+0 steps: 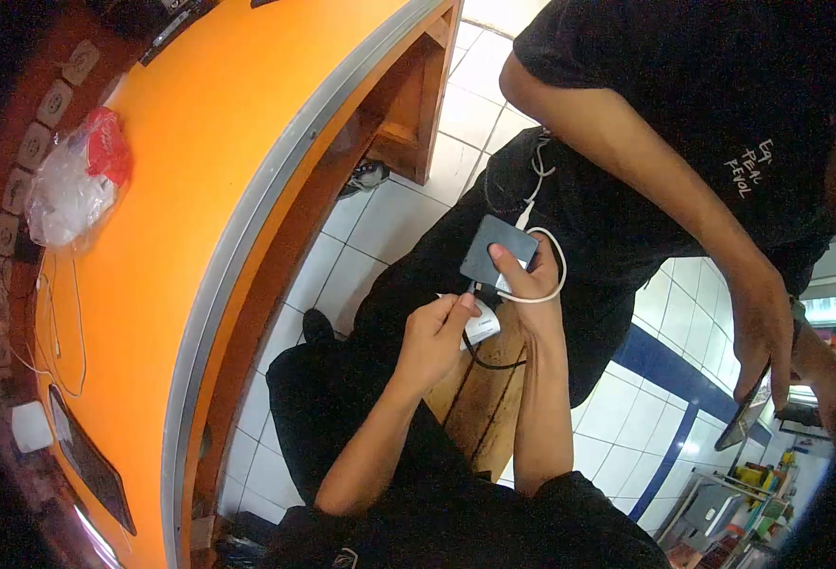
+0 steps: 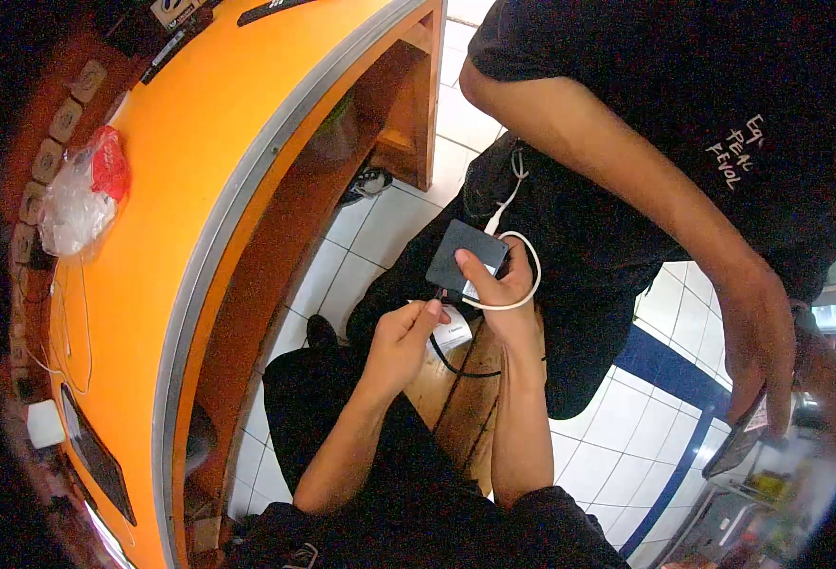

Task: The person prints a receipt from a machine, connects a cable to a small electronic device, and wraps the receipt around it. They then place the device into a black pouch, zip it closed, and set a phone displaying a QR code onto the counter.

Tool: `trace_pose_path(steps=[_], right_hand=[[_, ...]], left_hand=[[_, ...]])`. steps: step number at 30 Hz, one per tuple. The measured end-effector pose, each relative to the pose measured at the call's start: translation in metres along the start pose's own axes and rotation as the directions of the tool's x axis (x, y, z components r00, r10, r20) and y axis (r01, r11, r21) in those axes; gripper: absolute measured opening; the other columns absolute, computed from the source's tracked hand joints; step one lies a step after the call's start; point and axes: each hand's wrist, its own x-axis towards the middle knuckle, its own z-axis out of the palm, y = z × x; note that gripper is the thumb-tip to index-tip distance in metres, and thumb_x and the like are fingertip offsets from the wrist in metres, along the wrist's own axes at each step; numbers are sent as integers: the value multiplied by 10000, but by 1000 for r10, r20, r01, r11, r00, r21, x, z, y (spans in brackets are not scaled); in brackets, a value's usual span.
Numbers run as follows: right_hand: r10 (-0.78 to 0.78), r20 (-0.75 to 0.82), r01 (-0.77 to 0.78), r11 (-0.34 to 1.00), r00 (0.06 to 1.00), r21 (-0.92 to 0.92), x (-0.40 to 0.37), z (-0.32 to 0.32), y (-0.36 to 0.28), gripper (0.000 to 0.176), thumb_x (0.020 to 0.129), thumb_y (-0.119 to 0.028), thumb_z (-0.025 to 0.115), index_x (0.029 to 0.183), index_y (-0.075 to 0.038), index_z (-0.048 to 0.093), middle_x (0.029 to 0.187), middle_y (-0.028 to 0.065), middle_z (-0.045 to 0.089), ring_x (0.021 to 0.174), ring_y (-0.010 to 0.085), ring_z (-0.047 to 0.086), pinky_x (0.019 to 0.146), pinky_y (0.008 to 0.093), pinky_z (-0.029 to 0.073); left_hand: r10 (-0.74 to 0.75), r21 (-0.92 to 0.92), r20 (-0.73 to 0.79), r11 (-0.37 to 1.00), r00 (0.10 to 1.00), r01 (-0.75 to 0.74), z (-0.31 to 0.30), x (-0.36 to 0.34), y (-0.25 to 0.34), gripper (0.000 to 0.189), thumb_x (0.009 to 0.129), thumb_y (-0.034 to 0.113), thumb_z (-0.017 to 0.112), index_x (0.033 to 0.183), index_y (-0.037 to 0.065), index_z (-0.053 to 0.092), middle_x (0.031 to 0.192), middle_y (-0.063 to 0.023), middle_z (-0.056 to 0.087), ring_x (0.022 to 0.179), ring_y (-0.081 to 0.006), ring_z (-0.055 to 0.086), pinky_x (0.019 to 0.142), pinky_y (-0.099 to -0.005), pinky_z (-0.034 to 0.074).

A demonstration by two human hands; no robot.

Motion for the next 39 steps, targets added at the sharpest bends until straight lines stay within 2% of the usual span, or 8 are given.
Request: trace_pose_path(steps=[5,8,12,16,28,30,38,39], right_hand=[[46,-27,-45,998,999,34,-1,-1,5,363,873,-266,776,1021,-31,542,921,41,632,832,106,576,730,257,472],[41,2,-41,993,999,111,-1,0,22,393,881,-287,770,1081,-27,553,962,36,622,873,105,576,763,256,472],[132,62,-146,882,989,449,-3,3,29,405,912,-274,726,1180,-28,549,1031,36,623,915,120,609,817,267,493],[168,109,-200,799,980,567,-7,4,30,310,936,-306,677,1160,-100,619,1060,28,693,936,170,671,796,325,535],[-71,366,-354,137,928,925,-15,3,35,582,950,-483,580,1308,-25,558,1150,170,638,994,317,620,796,424,530],[134,275,-295,171,952,940,-15,5,16,592,960,-485,544,1307,-5,543,1101,193,625,930,295,624,829,407,577],[24,610,-594,-197,792,780,-4,-25,23,631,769,27,694,1354,44,457,1237,195,535,998,278,606,774,334,560],[-8,646,-627,-247,763,739,0,-29,28,632,772,29,687,1357,41,450,1251,194,522,967,269,598,750,334,545]], left_hand=[[67,72,-3,995,998,-66,-18,-5,0,374,1027,309,551,1047,-27,715,780,12,633,766,-81,543,688,-258,442],[165,379,-177,921,970,-87,-61,-25,-11,375,1014,338,545,1096,14,714,786,-171,678,719,-216,647,697,-343,496],[135,830,-397,475,908,292,-137,-67,-56,483,997,376,546,1295,0,607,1052,-296,673,991,-460,639,846,-488,511],[90,847,-522,172,848,503,-177,-110,-175,840,905,516,613,1480,-34,345,1241,-305,594,1158,-459,561,950,-548,487],[-212,782,-533,245,819,573,-184,-83,-147,905,853,532,628,1506,-10,314,1428,-263,478,1301,-435,462,1086,-489,403],[-227,737,-581,259,781,624,-188,-81,-159,890,860,544,604,1507,2,321,1437,-262,472,1317,-426,458,1091,-480,398],[-347,667,-525,399,777,629,-209,-102,-126,748,830,460,589,1399,-7,453,1323,-251,579,1233,-409,556,1008,-514,449],[-180,694,-602,363,778,622,-206,-100,-152,781,827,433,594,1442,-3,391,1339,-259,559,1219,-430,556,989,-538,447]])
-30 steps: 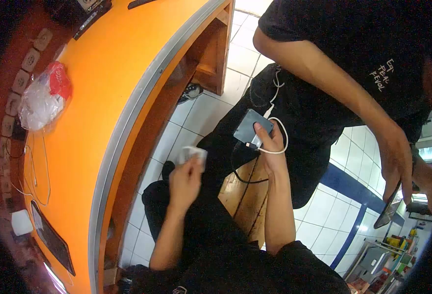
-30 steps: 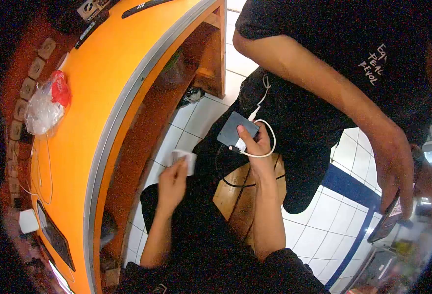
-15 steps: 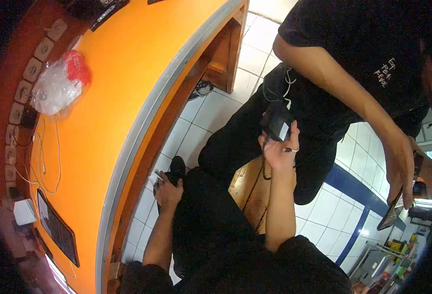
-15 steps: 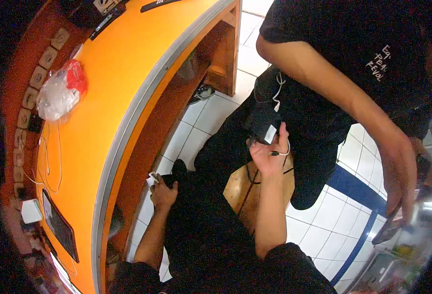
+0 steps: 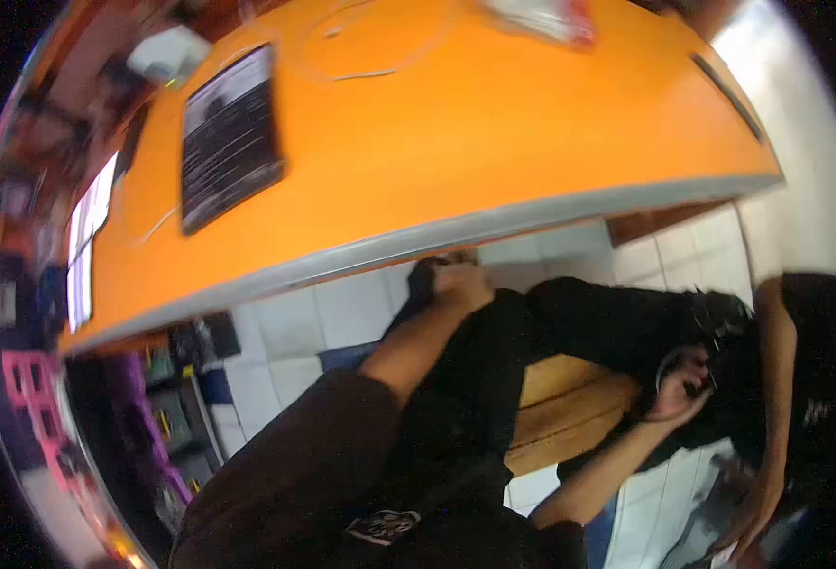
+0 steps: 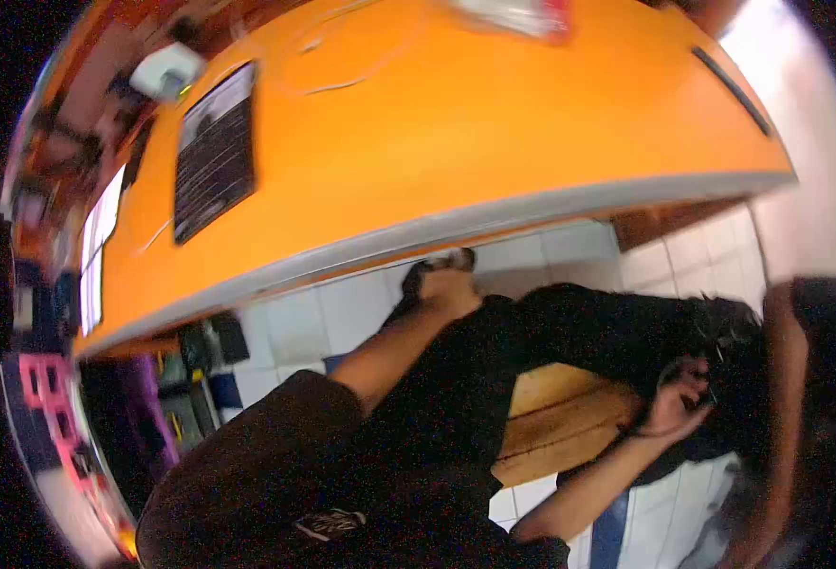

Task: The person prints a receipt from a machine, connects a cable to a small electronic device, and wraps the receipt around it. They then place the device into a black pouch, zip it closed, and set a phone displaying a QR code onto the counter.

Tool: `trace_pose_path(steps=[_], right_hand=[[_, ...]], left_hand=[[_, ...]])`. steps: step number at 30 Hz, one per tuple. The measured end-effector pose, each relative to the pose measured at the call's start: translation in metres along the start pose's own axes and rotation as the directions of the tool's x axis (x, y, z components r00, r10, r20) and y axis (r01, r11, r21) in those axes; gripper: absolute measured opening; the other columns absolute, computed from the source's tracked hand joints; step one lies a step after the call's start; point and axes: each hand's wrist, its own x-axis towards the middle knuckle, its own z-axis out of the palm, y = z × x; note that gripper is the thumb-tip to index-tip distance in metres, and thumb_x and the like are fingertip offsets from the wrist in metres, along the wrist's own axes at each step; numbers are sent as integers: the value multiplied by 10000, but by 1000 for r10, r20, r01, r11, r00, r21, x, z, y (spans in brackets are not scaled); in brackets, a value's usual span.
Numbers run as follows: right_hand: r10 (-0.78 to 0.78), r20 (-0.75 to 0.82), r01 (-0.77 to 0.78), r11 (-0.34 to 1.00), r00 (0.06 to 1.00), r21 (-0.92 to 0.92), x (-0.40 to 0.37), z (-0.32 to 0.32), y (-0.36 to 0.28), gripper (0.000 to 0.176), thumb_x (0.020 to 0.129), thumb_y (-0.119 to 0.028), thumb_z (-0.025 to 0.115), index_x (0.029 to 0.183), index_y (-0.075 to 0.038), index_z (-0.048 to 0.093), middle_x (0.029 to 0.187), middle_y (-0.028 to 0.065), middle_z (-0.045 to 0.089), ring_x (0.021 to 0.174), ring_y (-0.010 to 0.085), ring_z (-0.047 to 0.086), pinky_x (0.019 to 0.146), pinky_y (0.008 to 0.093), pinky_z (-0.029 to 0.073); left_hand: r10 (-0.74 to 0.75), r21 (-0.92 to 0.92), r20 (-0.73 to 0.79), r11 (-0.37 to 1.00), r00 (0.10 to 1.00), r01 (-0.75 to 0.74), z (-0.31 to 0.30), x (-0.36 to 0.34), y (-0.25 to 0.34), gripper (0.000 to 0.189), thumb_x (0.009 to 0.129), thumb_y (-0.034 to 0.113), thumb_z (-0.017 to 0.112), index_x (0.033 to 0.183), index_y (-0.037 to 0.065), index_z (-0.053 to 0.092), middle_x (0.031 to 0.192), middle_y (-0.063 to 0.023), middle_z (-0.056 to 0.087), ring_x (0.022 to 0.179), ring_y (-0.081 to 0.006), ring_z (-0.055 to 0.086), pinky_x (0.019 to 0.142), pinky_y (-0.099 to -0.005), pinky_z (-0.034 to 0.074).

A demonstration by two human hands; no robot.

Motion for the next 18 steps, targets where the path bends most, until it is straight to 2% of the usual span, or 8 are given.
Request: trace_pose_path(steps=[1,5,8,9,10,13,14,18], right_hand=[[37,26,-38,998,999,51,1,-3,-7,632,775,31,681,1360,38,442,1264,192,509,937,260,590,727,334,529],[-5,-26,3,998,1000,-69,8,-6,-44,750,779,-6,723,1441,15,371,1340,191,454,980,235,555,731,307,505],[-78,-137,55,985,987,-164,5,-1,-72,802,798,-41,725,1481,50,315,1307,198,494,987,225,559,756,318,515],[-88,-190,48,977,978,-207,9,3,-82,756,813,-55,719,1455,64,338,1266,195,516,987,227,561,762,318,516],[-113,-238,52,968,965,-248,10,7,-89,713,828,-70,713,1430,77,361,1226,192,538,986,228,563,768,319,517],[-52,-198,2,970,979,-241,11,11,-96,609,867,-189,718,1314,114,436,1159,210,545,984,258,568,777,312,530],[-160,-207,80,933,965,-352,8,19,-82,607,873,-196,711,1311,123,436,1167,230,543,974,267,577,771,313,539],[-370,-304,190,852,878,-488,10,45,-32,565,929,-242,638,1291,144,442,1187,305,539,904,304,619,683,289,581]], left_hand=[[35,-178,396,983,917,39,-22,4,-6,760,817,431,607,1408,-19,444,1352,-277,536,1242,-452,529,985,-585,433],[-42,-57,-212,998,976,31,23,-6,1,626,848,463,586,1191,-58,645,1363,-260,533,1275,-443,492,988,-654,385],[-24,6,-182,1000,983,25,23,-3,-3,630,856,469,577,1204,-53,639,1313,-249,573,1233,-418,532,955,-653,396],[47,-117,182,993,982,-26,4,5,-12,643,850,485,584,1220,-38,637,1285,-252,598,1227,-393,553,946,-598,425],[4,-198,229,979,973,43,-10,1,-14,645,854,497,581,1225,-27,639,1275,-243,616,1220,-378,569,962,-540,439],[-7,-90,-98,996,995,-2,17,4,-22,795,875,504,548,1472,-2,405,1489,-236,435,1361,-389,438,1073,-522,403],[-14,-62,-14,998,1000,13,19,8,-23,839,880,485,538,1528,12,292,1521,-217,401,1370,-392,427,1085,-520,397],[-48,-84,122,995,991,58,-3,3,-22,676,865,469,567,1361,11,537,1392,-186,552,1289,-378,513,1029,-487,456]])
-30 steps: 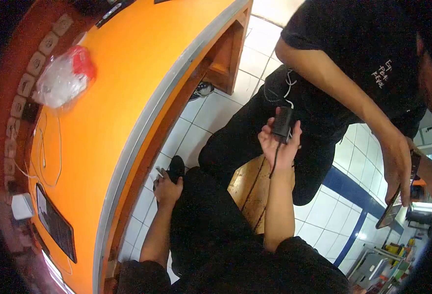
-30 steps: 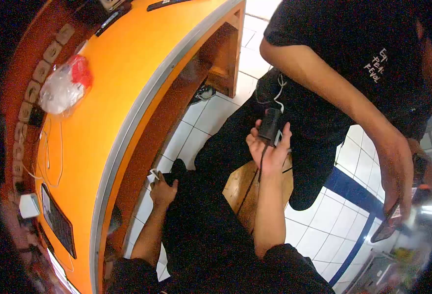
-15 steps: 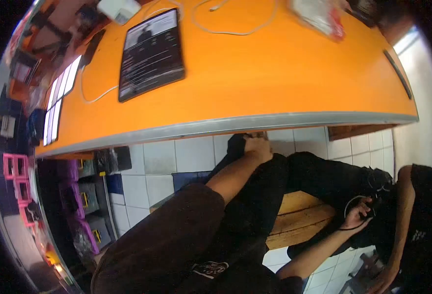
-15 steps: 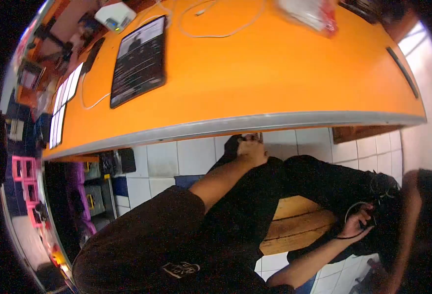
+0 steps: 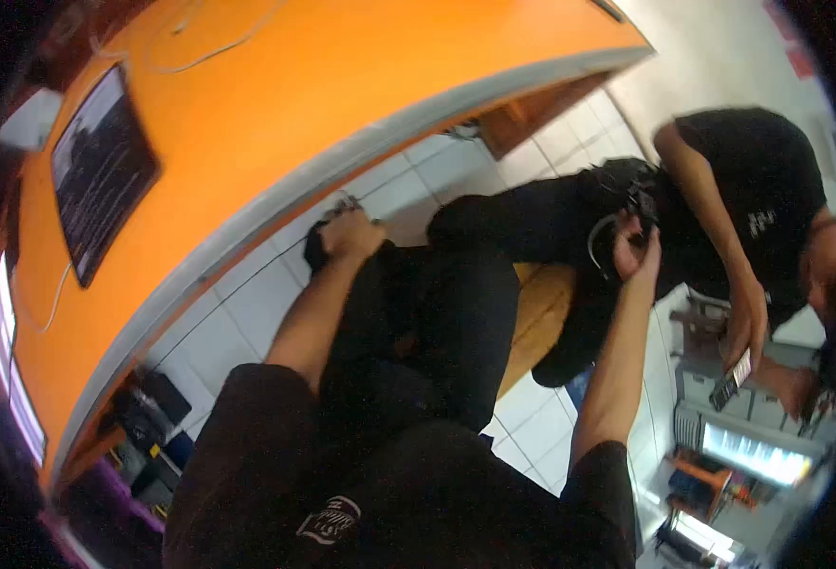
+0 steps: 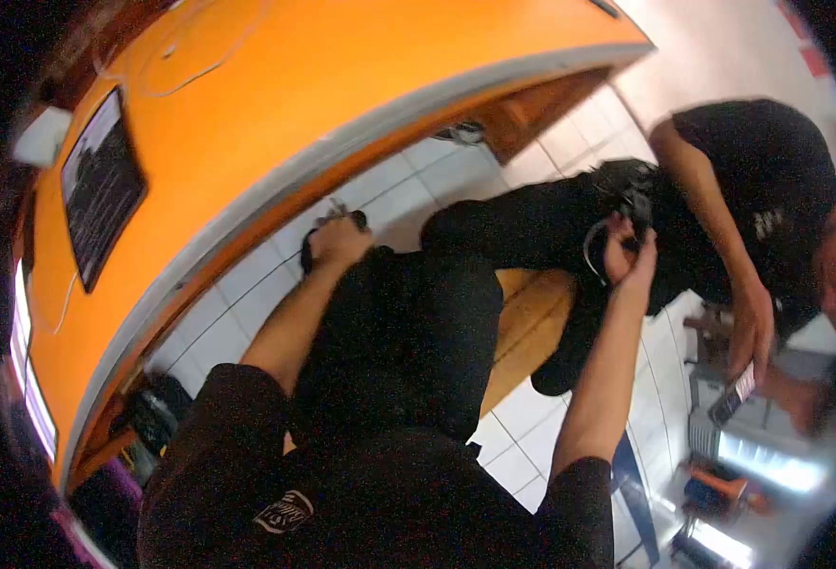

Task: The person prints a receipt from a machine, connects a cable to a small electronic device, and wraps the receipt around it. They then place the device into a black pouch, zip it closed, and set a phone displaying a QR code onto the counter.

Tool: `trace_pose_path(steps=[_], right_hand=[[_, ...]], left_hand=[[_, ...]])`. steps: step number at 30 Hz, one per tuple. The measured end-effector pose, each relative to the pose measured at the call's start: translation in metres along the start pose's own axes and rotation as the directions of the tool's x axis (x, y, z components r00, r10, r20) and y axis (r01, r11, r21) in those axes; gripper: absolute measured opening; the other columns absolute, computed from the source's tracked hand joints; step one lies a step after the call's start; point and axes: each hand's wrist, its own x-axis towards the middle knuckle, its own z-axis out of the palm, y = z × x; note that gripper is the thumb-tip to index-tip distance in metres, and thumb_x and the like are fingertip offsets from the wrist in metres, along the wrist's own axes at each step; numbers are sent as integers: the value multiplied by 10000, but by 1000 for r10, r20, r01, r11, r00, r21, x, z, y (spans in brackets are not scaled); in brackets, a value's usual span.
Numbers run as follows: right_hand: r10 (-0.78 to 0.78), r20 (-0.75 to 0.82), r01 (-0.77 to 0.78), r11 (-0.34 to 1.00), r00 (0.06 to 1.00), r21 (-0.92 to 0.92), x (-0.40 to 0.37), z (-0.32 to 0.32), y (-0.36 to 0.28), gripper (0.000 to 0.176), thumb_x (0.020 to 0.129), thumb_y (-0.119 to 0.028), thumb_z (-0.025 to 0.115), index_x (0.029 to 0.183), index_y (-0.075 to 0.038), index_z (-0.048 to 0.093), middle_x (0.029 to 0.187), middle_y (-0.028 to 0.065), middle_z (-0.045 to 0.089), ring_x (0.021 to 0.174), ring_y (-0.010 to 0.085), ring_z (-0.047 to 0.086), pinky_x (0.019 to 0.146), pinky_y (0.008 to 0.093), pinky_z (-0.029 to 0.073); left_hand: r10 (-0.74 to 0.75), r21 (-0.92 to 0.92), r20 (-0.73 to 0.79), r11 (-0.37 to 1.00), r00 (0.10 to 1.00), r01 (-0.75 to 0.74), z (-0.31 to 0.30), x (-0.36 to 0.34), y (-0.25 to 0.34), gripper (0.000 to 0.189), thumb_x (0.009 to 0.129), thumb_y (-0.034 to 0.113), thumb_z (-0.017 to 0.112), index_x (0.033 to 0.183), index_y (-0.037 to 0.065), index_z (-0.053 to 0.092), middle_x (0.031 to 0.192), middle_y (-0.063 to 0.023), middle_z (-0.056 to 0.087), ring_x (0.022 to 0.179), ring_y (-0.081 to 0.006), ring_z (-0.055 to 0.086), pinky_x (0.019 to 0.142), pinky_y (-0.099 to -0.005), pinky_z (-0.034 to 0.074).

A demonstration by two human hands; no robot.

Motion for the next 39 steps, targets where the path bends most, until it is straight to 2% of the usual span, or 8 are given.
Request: trace_pose_path(steps=[10,16,22,29,31,33,35,39], right_hand=[[-125,293,159,983,948,-95,8,2,34,611,1016,-489,376,1414,-30,442,1324,246,571,1050,408,649,709,406,612],[-44,663,-40,993,748,110,32,-41,49,766,886,-431,588,1529,-114,318,1528,116,446,803,226,655,763,367,514],[60,841,-102,995,538,-5,64,-41,56,605,903,-407,585,1379,-60,449,1332,103,638,772,176,675,749,337,499],[164,746,-253,967,646,6,72,-92,29,315,1027,-321,380,1141,-93,566,1056,95,696,595,126,520,696,392,461],[331,719,-423,905,611,-57,77,-131,-12,446,940,-343,551,1357,-211,463,1101,51,557,1026,190,567,950,407,453],[342,722,-483,876,602,-12,73,-135,-14,472,934,-309,570,1379,-200,459,1169,70,542,1110,216,532,1004,422,420],[374,671,-502,865,641,-2,80,-134,-13,530,923,-240,607,1425,-179,450,1305,108,511,1280,268,461,1112,451,354],[275,731,-361,932,625,-42,86,-148,-21,578,912,-231,631,1437,-142,405,1320,120,509,1225,268,483,1099,454,366]], left_hand=[[67,173,-107,984,992,-48,-1,-32,-52,920,858,530,609,1546,41,244,1479,-229,440,1380,-424,372,1071,-518,421],[-14,239,-134,970,991,46,3,-28,-100,959,853,578,614,1558,63,216,1493,-260,406,1411,-457,306,1094,-543,392],[99,290,-297,957,950,-9,20,-18,-107,919,861,524,633,1544,49,243,1356,-301,528,1279,-497,464,1029,-571,431],[-15,241,-153,969,988,53,7,11,-45,899,883,557,592,1539,40,258,1238,-324,596,1126,-483,585,967,-548,459],[141,141,-313,985,939,-101,18,22,-52,865,886,563,587,1510,30,313,1231,-323,598,1134,-458,592,971,-533,460],[-102,65,-24,992,994,104,-10,24,-24,757,895,542,591,1437,36,436,1249,-306,595,1154,-428,590,997,-517,448],[24,-146,-116,988,993,-41,8,34,-43,603,911,485,598,1323,46,556,1207,-280,619,1138,-414,599,992,-509,453],[131,133,-295,987,947,-95,17,27,-29,493,921,432,605,1256,70,615,1152,-251,644,1121,-406,605,971,-501,470]])
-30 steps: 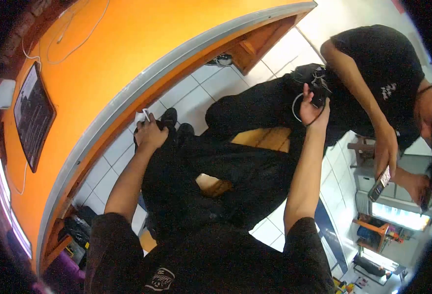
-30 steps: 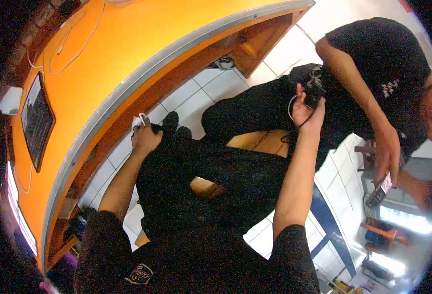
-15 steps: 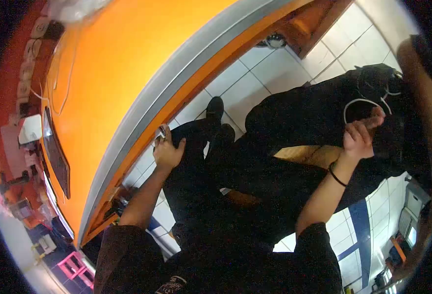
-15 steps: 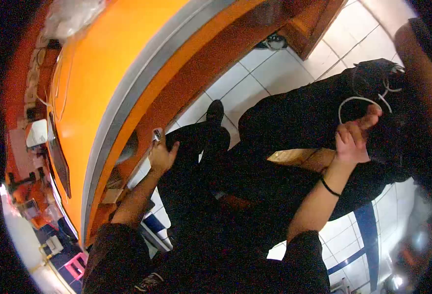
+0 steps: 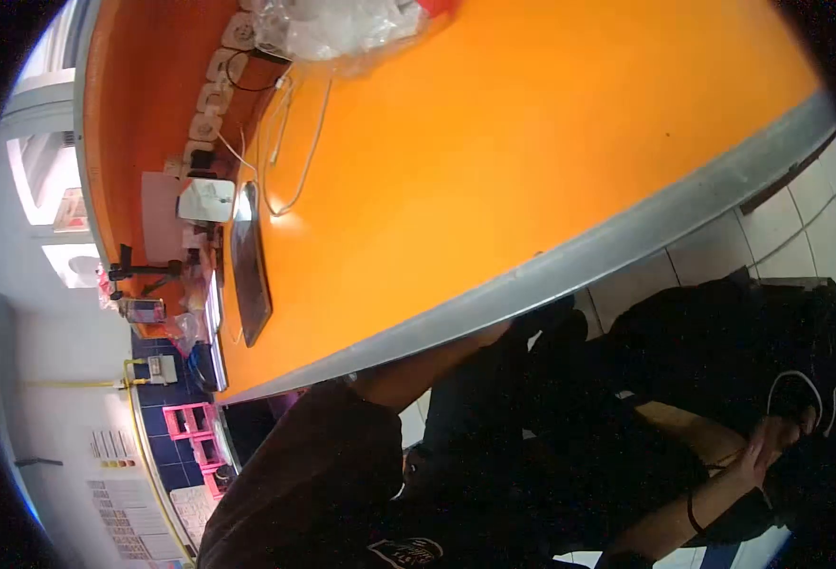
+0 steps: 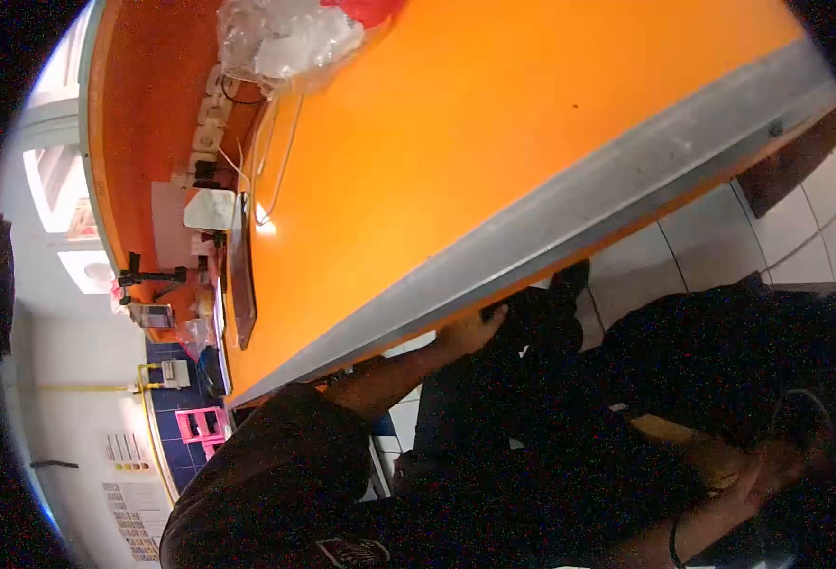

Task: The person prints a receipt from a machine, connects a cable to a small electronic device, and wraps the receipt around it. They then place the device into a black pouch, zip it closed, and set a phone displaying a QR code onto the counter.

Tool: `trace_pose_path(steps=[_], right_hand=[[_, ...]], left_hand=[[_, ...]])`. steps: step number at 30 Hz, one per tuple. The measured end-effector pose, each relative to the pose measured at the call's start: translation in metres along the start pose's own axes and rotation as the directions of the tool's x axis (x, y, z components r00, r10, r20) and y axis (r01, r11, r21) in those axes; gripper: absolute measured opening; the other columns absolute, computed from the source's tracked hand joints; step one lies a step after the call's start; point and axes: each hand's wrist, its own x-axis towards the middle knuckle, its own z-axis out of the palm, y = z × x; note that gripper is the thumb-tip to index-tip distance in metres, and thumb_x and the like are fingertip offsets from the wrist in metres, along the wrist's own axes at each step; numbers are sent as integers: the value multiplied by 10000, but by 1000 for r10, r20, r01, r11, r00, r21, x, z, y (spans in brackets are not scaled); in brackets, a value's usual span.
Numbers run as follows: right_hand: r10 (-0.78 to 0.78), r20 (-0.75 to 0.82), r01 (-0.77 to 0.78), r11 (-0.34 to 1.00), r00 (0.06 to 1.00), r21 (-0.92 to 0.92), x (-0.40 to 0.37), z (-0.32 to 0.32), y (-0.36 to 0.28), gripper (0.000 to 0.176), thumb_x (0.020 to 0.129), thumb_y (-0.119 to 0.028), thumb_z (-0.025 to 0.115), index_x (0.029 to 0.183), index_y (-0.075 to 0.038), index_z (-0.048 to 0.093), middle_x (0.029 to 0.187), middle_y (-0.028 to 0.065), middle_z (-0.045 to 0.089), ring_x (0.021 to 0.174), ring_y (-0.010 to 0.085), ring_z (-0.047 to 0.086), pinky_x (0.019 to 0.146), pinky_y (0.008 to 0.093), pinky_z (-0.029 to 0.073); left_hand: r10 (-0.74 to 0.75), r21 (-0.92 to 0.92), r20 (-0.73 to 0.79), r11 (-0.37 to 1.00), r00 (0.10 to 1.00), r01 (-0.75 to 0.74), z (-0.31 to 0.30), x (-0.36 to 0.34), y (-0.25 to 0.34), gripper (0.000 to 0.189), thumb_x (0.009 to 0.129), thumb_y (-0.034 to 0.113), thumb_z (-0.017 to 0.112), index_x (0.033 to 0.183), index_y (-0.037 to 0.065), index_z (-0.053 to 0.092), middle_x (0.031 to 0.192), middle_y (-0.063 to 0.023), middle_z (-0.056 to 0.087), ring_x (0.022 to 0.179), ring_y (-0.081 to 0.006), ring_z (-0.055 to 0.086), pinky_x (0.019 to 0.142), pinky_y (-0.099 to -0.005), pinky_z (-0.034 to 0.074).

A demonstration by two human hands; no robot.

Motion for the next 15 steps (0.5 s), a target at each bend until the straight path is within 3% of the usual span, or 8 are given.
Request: trace_pose_path(steps=[2,3,7,9,10,12,15], right_hand=[[-33,36,34,998,999,-45,-3,-3,-1,605,907,-227,643,1443,-123,382,1327,126,509,1198,268,494,1093,455,373],[-34,44,36,998,998,-58,6,-4,3,619,905,-225,649,1446,-114,371,1331,129,508,1185,268,499,1090,456,376],[-65,89,73,993,994,-96,9,-10,0,677,895,-216,673,1458,-77,325,1346,142,507,1130,269,521,1078,459,388],[-69,103,81,990,992,-114,12,-10,-1,707,890,-212,685,1465,-58,302,1353,148,506,1103,269,531,1072,460,394],[-69,112,83,989,991,-121,15,-11,0,723,887,-209,691,1468,-49,291,1357,151,505,1089,269,537,1069,461,397],[-45,144,67,986,989,-152,19,-10,-2,755,882,-205,703,1474,-30,268,1364,158,505,1062,269,547,1063,462,403],[4,217,30,987,976,-155,14,-19,-13,803,875,-199,721,1483,-2,234,1376,167,503,1021,270,563,1053,464,412]], left_hand=[[90,-70,-24,993,996,-91,-10,3,11,455,932,424,592,1222,76,635,1146,-236,647,1118,-410,605,956,-494,483],[26,-155,91,988,995,-12,-16,6,7,458,936,444,578,1213,84,640,1165,-221,643,1124,-425,598,967,-495,481],[22,-50,91,999,996,-17,-13,1,13,475,946,465,555,1211,82,641,1174,-220,640,1130,-422,597,975,-493,478],[102,-18,37,995,994,-101,-5,1,5,506,954,479,540,1236,67,624,1188,-232,631,1155,-419,584,1001,-501,462],[94,-16,41,995,995,-94,-3,1,3,506,954,479,540,1236,67,624,1188,-232,631,1155,-419,584,1001,-501,462],[-70,-117,166,989,984,90,-18,3,18,542,959,486,531,1280,53,588,1201,-248,620,1185,-424,562,1022,-507,445],[-39,-63,237,997,971,55,-43,6,39,570,956,489,535,1313,45,554,1195,-261,615,1182,-437,559,1021,-512,444]])
